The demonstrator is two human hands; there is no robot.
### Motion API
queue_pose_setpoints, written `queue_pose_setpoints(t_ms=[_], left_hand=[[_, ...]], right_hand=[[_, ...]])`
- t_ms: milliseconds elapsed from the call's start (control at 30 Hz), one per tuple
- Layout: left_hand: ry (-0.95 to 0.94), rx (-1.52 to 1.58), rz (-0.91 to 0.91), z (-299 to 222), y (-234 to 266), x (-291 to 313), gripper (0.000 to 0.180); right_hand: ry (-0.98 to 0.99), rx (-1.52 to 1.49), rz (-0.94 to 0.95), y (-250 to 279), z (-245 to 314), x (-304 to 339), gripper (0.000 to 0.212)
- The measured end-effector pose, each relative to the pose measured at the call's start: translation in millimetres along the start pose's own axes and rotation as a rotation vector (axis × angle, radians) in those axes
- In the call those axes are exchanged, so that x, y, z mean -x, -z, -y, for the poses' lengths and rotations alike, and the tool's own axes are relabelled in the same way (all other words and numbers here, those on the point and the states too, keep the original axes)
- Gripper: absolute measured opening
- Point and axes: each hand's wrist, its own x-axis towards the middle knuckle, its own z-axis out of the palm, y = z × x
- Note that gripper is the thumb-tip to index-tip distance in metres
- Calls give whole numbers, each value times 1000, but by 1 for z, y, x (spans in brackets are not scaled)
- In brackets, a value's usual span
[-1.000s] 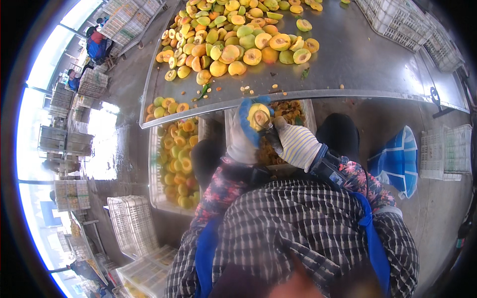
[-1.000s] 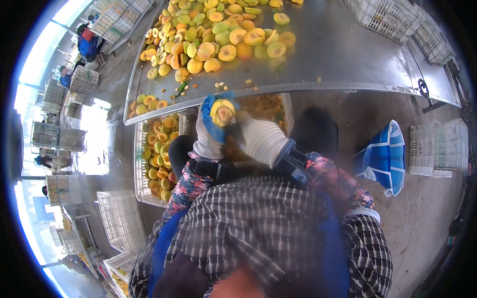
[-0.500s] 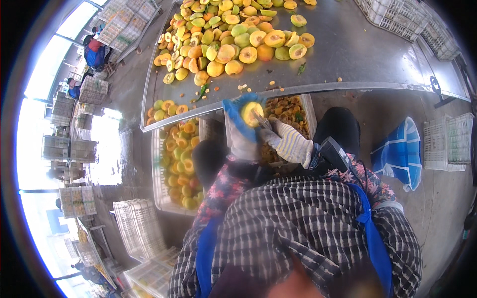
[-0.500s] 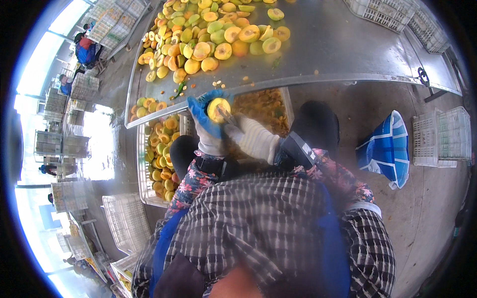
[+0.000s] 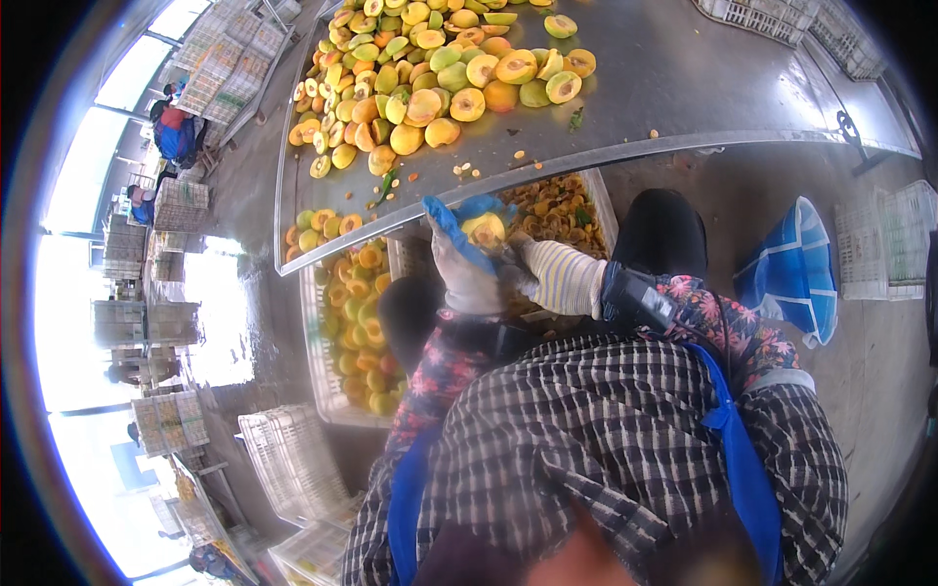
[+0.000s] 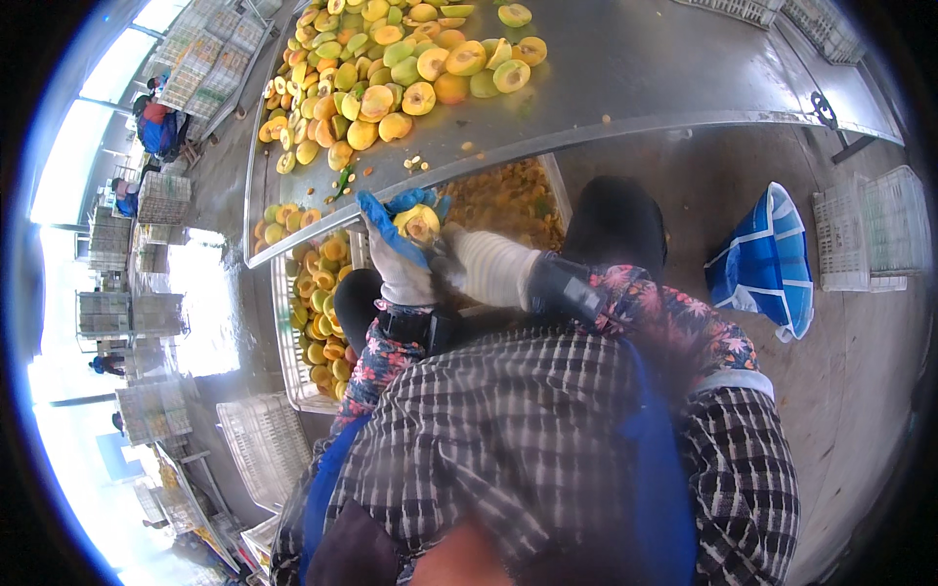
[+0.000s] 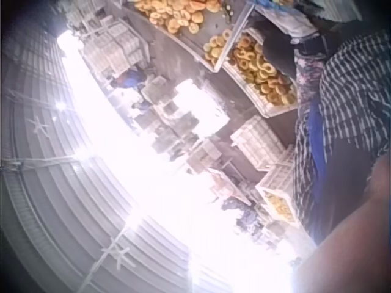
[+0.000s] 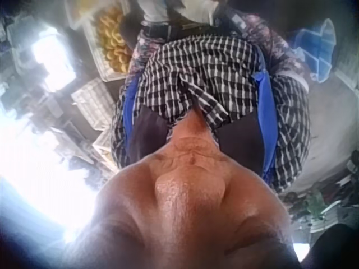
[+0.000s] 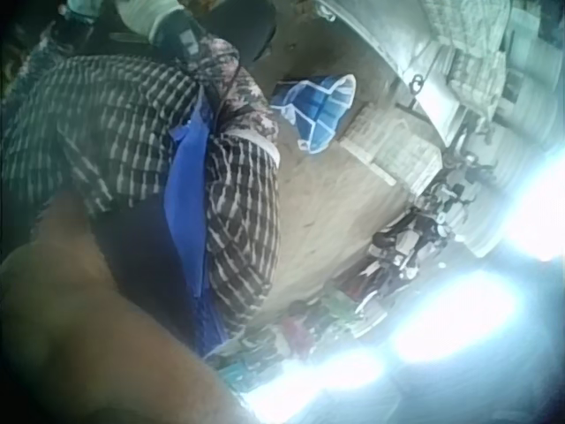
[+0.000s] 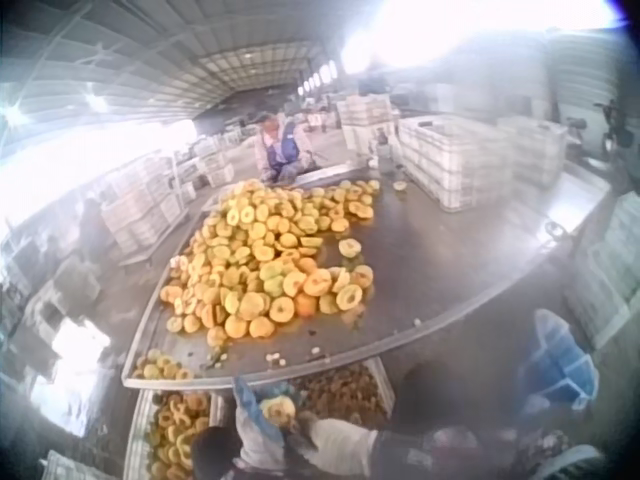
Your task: The person is pitting and slicing peaches using a handheld pitting tool at a large processing table.
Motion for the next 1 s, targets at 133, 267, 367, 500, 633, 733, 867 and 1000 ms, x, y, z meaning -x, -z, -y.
queue_pose_setpoints(t_ms=[133, 267, 367, 500, 633, 733, 867, 1000], left_hand=[[-313, -619, 238, -12, -2, 5, 50], [229, 129, 193, 15, 22, -16, 64], [205, 112, 107, 3, 9, -6, 61], [128, -6, 2, -5, -4, -4, 48], [254, -162, 332, -4, 11, -18, 49], [176, -238, 353, -15, 1, -12, 48], [182, 12, 225, -14, -4, -8, 46], [250, 61, 196, -4, 1, -14, 44]], right_hand=[[21, 919, 176, 25, 12, -4, 22], [220, 648, 111, 18, -31, -14, 30], [324, 164, 80, 9, -6, 3, 33], [89, 51, 185, 17, -7, 2, 35], [309, 300, 213, 23, -18, -9, 37], [328, 235, 138, 12, -28, -10, 39], [-295, -416, 277, 15, 10, 12, 34], [-278, -473, 264, 11, 11, 15, 32]])
